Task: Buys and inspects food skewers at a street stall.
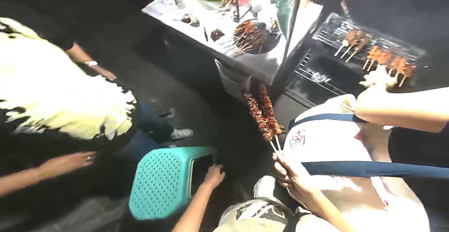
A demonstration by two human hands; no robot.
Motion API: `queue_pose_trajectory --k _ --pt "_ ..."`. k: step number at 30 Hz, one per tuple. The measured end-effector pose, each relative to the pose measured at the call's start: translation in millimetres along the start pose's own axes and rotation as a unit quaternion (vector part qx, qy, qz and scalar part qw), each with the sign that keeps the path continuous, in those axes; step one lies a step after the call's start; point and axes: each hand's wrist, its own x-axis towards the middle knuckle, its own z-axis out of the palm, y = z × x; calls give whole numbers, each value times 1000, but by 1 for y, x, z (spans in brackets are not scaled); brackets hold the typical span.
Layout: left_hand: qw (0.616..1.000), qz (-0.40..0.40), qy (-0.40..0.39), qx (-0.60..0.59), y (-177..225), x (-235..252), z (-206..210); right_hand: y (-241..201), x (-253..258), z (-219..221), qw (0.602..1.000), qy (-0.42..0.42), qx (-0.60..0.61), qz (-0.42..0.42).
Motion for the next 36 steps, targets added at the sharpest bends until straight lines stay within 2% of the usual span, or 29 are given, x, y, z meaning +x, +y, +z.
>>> queue_pose_trajectory --k 4,9,13,16,19,24,27,29,32,34,36 --pt "992 85 80 -44 42 55 -79 -5 28 -8 985 87 -141 -44" --pt "972 141 169 -80 109 125 -156 -29 70 -33 911 166 -343 -160" --pt "930 209 280 -109 149 161 -215 -60 109 -32 864 208 -393 -237" --pt "903 251 322 -133 180 177 -258 -84 125 -26 831 250 -429 -252" --pt "872 280 354 -190 214 196 -299 -104 143 -26 733 325 -526 -283" --pt "829 330 370 -258 264 243 -351 -126 192 -30 521 408 -659 -358" --pt "827 361 339 -265 288 275 -382 -142 220 -30 456 429 -689 -365" --pt "829 372 322 -266 302 290 -403 -152 237 -24 442 444 -692 -358" --pt "809 402 331 -272 314 323 -431 -168 259 -12 450 464 -683 -340" --pt "789 418 343 -292 325 348 -444 -180 271 -2 490 471 -658 -324" --pt "782 426 363 -274 338 363 -457 -189 281 6 562 467 -618 -291"
